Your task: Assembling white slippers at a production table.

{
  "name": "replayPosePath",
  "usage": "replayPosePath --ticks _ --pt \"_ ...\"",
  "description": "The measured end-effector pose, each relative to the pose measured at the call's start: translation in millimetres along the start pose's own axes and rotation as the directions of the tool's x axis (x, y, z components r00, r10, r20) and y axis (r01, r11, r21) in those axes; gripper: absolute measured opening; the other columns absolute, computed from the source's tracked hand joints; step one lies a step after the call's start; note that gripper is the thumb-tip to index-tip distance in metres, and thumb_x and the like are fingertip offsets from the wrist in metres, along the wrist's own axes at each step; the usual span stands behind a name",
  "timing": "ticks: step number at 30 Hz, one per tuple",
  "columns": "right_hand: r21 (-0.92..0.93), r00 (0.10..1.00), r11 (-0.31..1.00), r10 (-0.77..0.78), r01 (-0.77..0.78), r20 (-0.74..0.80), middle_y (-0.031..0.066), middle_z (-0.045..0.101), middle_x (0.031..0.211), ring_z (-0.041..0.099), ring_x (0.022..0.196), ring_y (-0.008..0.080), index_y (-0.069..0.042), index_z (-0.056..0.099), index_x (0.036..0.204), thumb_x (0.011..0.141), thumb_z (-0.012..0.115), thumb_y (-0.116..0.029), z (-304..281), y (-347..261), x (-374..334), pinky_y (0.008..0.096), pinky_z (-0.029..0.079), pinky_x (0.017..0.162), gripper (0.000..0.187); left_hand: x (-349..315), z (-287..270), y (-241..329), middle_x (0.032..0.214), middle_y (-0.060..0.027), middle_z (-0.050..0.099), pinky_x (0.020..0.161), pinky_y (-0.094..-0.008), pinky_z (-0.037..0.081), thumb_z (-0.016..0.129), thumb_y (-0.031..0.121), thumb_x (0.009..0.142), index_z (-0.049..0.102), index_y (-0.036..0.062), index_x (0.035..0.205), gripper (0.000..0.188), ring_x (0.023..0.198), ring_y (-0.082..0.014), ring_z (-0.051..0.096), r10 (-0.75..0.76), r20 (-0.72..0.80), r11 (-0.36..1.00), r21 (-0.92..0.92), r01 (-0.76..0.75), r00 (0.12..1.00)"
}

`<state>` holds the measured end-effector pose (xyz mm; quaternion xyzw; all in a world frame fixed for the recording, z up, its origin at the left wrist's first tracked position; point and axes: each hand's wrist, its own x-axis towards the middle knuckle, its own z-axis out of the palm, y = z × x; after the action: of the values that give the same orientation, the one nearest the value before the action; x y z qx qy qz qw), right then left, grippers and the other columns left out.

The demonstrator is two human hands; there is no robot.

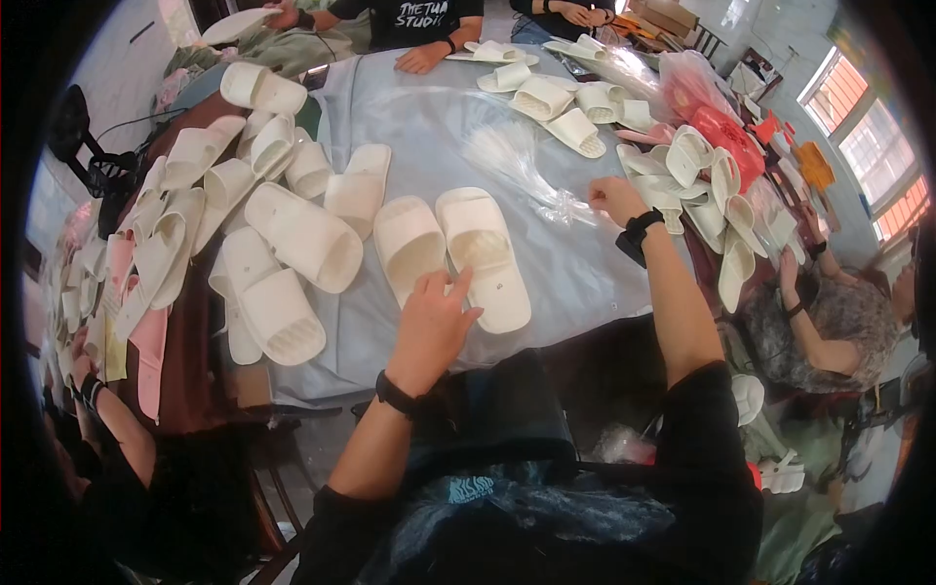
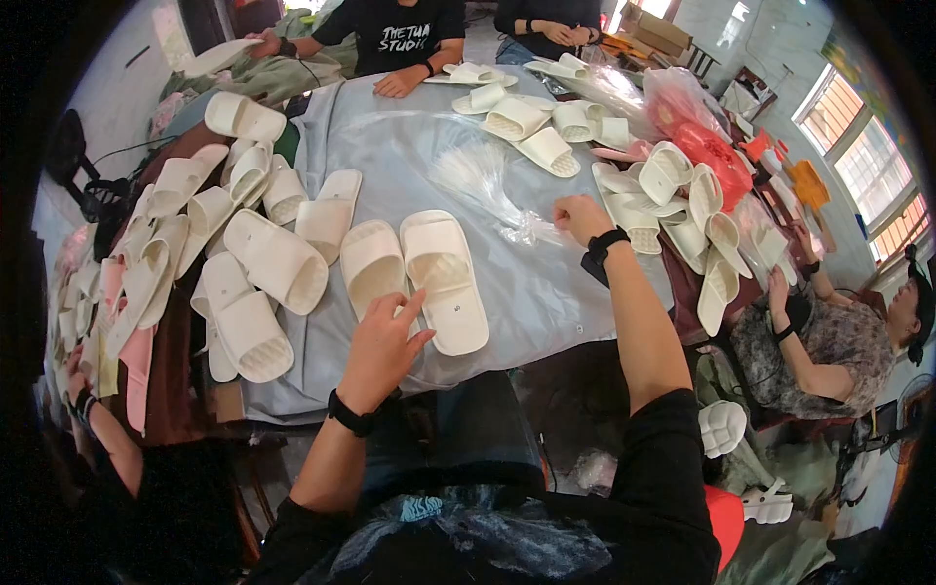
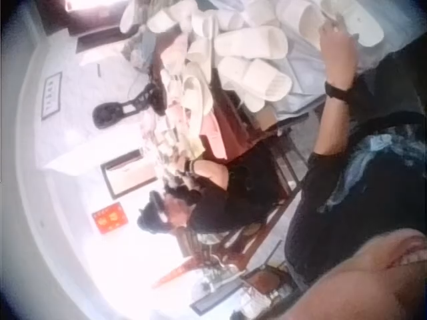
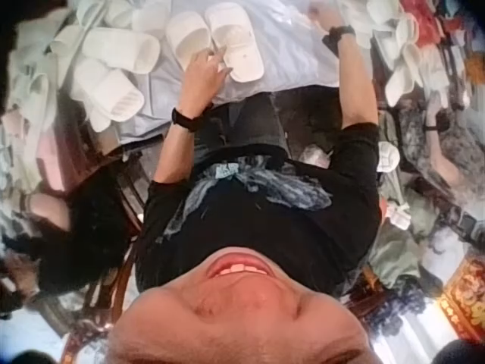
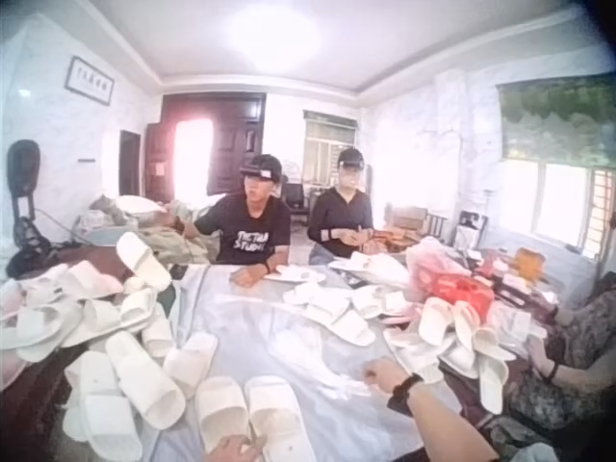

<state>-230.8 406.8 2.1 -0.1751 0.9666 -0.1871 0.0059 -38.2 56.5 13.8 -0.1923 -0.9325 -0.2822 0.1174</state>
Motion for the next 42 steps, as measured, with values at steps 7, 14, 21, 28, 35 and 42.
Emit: replayPosePath --ticks 7,14,21,28,35,42 --pt "-0.044 0.981 0.999 0.013 -0.022 -0.193 0.0172 0.068 0.083 0.064 0.081 0.0348 -0.002 0.066 0.085 0.081 0.064 -0.017 4 2 17 0.0419 0.049 0.072 0.015 -6 0 0 0.104 -0.0161 0.058 0.086 -0.0404 0.046 0.072 0.014 0.079 0.059 0.0036 0.121 0.045 0.101 -0.0331 0.055 0.025 -0.033 0.998 -0.059 -0.027 0.999" --pt "-0.038 0.961 0.96 0.276 -0.276 -0.006 0.0178 0.071 0.086 0.068 0.082 0.031 -0.003 0.071 0.083 0.068 0.077 -0.028 12 -22 85 0.0377 0.053 0.077 0.03 -3 3 7 0.102 -0.015 0.059 0.086 -0.0398 0.047 0.072 0.01 0.077 0.062 0.003 0.115 0.04 0.1 -0.0324 0.056 0.089 -0.065 0.989 -0.114 -0.096 0.994" --pt "0.016 0.922 0.947 0.31 -0.322 0.231 0.0055 0.061 0.059 0.055 0.047 0.0148 -0.001 0.067 0.067 0.064 0.072 -0.016 10 -12 102 0.0291 0.042 0.041 0.016 -13 -3 -6 0.098 -0.0148 0.06 0.084 -0.0402 0.047 0.072 0.01 0.077 0.063 0.0028 0.114 0.039 0.098 -0.0327 0.056 0.08 -0.101 0.991 -0.1 -0.09 0.992" --pt "0.039 0.93 0.946 0.309 -0.322 0.197 0.0066 0.064 0.064 0.058 0.052 0.0154 -0.001 0.068 0.071 0.069 0.072 -0.018 21 -12 101 0.0295 0.044 0.044 0.018 -14 -3 0 0.099 -0.0157 0.06 0.085 -0.0402 0.047 0.072 0.01 0.077 0.063 0.0028 0.114 0.038 0.098 -0.0333 0.057 0.082 -0.08 0.985 -0.142 -0.093 0.993" --pt "0.138 0.949 0.939 0.314 -0.314 0.024 0.0101 0.065 0.061 0.064 0.056 0.0194 0.0 0.064 0.065 0.069 0.068 -0.015 24 3 104 0.0337 0.051 0.056 0.016 -16 -3 -6 0.099 -0.0156 0.061 0.085 -0.04 0.047 0.071 0.01 0.077 0.063 0.0031 0.112 0.036 0.098 -0.0327 0.057 0.079 -0.09 0.987 -0.13 -0.09 0.993" --pt "0.703 0.874 0.704 0.4 -0.1 -0.275 0.009 0.061 0.065 0.061 0.052 0.0164 -0.002 0.052 0.094 0.093 0.051 -0.016 -13 -29 94 0.0292 0.051 0.045 0.015 -11 -3 -2 0.099 -0.015 0.062 0.083 -0.0402 0.049 0.071 0.01 0.078 0.064 0.0047 0.111 0.034 0.098 -0.0327 0.058 0.075 -0.09 0.986 -0.145 -0.087 0.993"
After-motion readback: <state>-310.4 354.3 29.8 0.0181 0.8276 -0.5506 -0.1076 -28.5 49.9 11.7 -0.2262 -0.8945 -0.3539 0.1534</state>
